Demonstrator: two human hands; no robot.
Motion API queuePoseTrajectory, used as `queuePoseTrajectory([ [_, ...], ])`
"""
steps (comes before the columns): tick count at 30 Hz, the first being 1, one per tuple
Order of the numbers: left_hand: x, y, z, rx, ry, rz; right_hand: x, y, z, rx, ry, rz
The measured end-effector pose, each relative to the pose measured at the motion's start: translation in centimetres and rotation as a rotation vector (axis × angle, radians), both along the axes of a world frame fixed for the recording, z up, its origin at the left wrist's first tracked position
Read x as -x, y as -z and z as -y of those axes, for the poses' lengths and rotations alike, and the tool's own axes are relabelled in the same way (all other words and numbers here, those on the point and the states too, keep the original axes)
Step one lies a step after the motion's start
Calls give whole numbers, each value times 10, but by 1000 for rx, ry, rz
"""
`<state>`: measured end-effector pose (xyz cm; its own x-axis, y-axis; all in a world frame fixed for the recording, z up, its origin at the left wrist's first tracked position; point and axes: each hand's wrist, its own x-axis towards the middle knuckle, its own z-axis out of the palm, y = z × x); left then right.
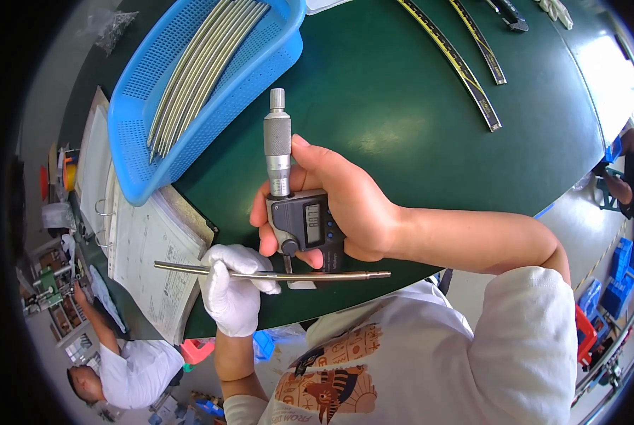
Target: Measuring the diameter or length of thin metal rods using a digital micrometer at a factory quality control station.
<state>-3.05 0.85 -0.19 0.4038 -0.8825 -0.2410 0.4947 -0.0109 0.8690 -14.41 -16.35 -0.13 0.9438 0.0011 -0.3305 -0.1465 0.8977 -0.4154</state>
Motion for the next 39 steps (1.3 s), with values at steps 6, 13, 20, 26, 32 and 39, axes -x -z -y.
queuePoseTrajectory([
  [6, 2, -2, 0, -46, 37, -8, -1, 2, -1, 70, 15, 28],
  [13, 0, -3, 0, -37, 38, 4, -1, 2, 0, 89, 23, 33],
  [20, -3, 2, -1, 5, -35, -25, 0, 0, -2, 146, 23, -29],
  [26, 0, 1, 0, -17, 10, -23, 0, 0, -2, 12, 13, -46],
  [32, 0, -3, 1, -41, 19, -9, 0, -1, -2, -14, 37, -22],
  [39, 0, -4, 1, -56, 50, -16, 0, -1, -1, 163, 13, -31],
])
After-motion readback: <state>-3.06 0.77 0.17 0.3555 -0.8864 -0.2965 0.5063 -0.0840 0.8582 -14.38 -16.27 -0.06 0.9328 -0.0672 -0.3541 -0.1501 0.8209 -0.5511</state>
